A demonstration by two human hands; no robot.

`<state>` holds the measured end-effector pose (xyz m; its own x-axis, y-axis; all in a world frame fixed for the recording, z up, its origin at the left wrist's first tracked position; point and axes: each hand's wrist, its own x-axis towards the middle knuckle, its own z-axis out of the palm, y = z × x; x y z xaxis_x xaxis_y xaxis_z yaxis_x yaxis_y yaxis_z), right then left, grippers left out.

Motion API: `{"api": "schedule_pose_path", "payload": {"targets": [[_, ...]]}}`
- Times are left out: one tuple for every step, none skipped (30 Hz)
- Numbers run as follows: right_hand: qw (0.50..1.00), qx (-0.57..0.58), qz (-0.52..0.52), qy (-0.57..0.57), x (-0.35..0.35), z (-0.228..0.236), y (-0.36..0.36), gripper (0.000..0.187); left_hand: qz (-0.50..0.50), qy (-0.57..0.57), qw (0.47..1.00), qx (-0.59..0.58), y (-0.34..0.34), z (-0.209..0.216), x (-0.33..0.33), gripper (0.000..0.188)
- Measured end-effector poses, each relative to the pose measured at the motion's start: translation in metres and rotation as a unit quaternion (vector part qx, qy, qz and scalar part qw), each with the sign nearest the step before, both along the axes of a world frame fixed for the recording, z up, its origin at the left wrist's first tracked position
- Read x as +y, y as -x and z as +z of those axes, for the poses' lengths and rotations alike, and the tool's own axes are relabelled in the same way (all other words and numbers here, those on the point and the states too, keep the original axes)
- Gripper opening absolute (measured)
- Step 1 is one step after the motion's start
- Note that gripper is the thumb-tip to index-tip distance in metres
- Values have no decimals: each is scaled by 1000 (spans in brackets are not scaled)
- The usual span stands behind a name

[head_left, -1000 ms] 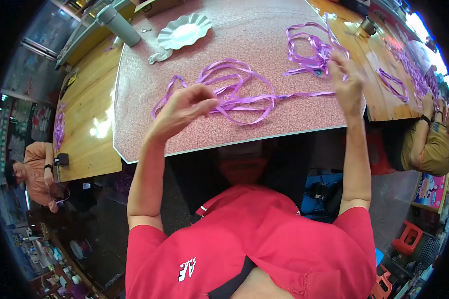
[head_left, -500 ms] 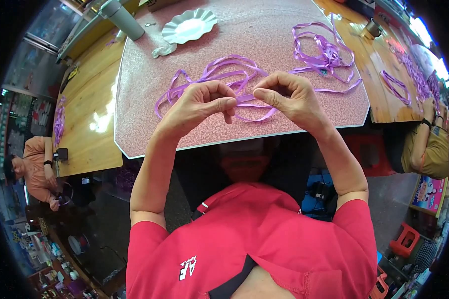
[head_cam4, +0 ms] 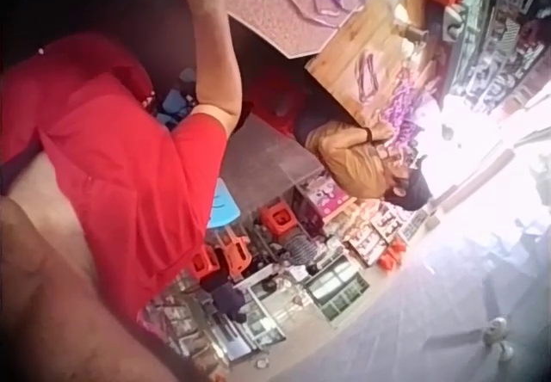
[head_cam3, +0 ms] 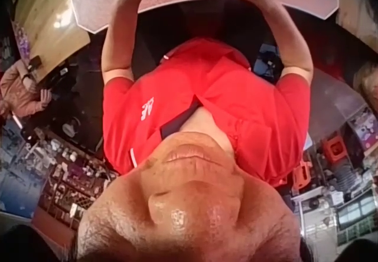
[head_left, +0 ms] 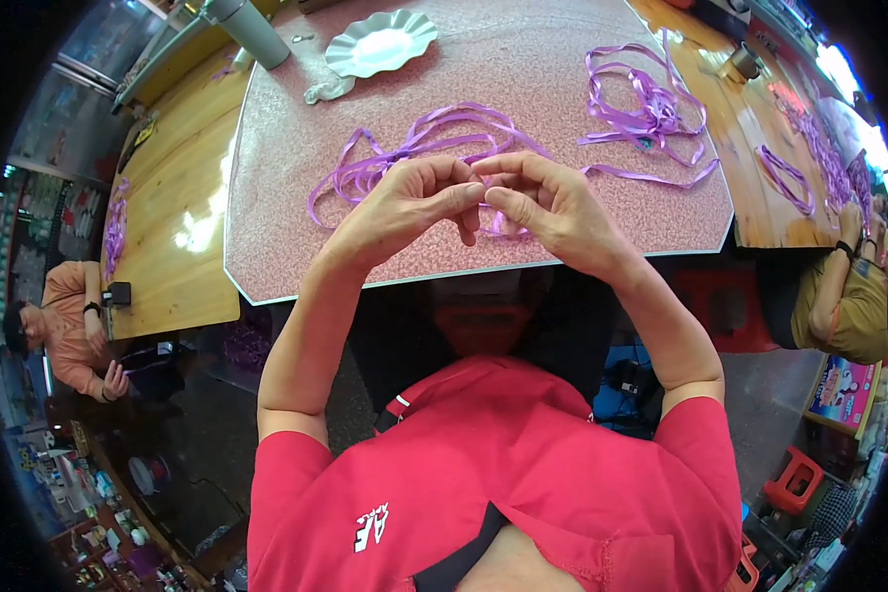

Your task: Sorting and preparing purple plastic ribbons on a table in a workshop environment.

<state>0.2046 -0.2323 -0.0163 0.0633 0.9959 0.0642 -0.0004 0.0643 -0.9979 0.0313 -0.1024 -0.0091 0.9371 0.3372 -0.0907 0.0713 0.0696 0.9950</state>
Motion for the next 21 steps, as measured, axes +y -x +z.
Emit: {"api": "schedule_pose_path", "payload": {"targets": [[1000,-18,-12,9,1,-3,1,22,0,0,1000,0,0,0,1,28],[999,-36,-23,18,1,-5,2,22,1,1,1000,6,1,1,2,28],[999,-35,-22,18,0,-5,1,22,1,3,1000,13,2,1,2,29],[997,-69,-27,15,-1,-4,-1,21,2,3,1000,13,2,0,2,29],[994,-103,-32,12,-2,-3,-1,20,3,0,1000,8,2,-1,1,29],[994,-102,-32,13,-3,-2,-1,20,4,-3,1000,3,2,-2,1,30],[991,-125,-43,-19,-3,-1,0,18,4,-3,1000,4,3,-1,1,30],[986,-147,-55,-51,-4,0,0,17,5,1,1000,6,3,0,1,30],[986,-147,-56,-51,-4,1,0,17,6,4,1000,7,3,1,1,30],[977,-179,-68,-89,-4,1,0,14,6,5,1000,8,2,0,0,30],[966,-211,-80,-128,-4,1,0,12,4,11,1000,4,2,0,-1,30],[966,-210,-80,-128,-4,0,0,12,3,18,1000,1,2,-1,-1,30],[960,-223,-95,-144,-4,-1,0,11,3,18,1000,2,3,-1,-1,30],[952,-236,-110,-159,-4,-1,1,9,-1,25,1000,2,2,-2,-1,31],[952,-236,-110,-159,-5,0,-1,9,-4,31,1000,2,2,-2,-1,31],[948,-252,-118,-155,-6,3,-2,9,-5,31,1000,2,2,-3,-1,31],[943,-268,-126,-152,-7,4,-4,8,31,11,999,-22,2,-5,-3,30],[943,-268,-126,-152,-8,3,-5,8,66,-9,997,-45,1,-6,-4,30],[944,-259,-135,-153,-7,2,-6,8,65,-9,997,-45,0,-7,-7,30],[945,-249,-144,-154,-7,1,-7,7,102,-91,989,-65,-2,-9,-12,28],[945,-249,-144,-153,-7,1,-7,7,138,-172,972,-84,-4,-10,-15,26]]}}
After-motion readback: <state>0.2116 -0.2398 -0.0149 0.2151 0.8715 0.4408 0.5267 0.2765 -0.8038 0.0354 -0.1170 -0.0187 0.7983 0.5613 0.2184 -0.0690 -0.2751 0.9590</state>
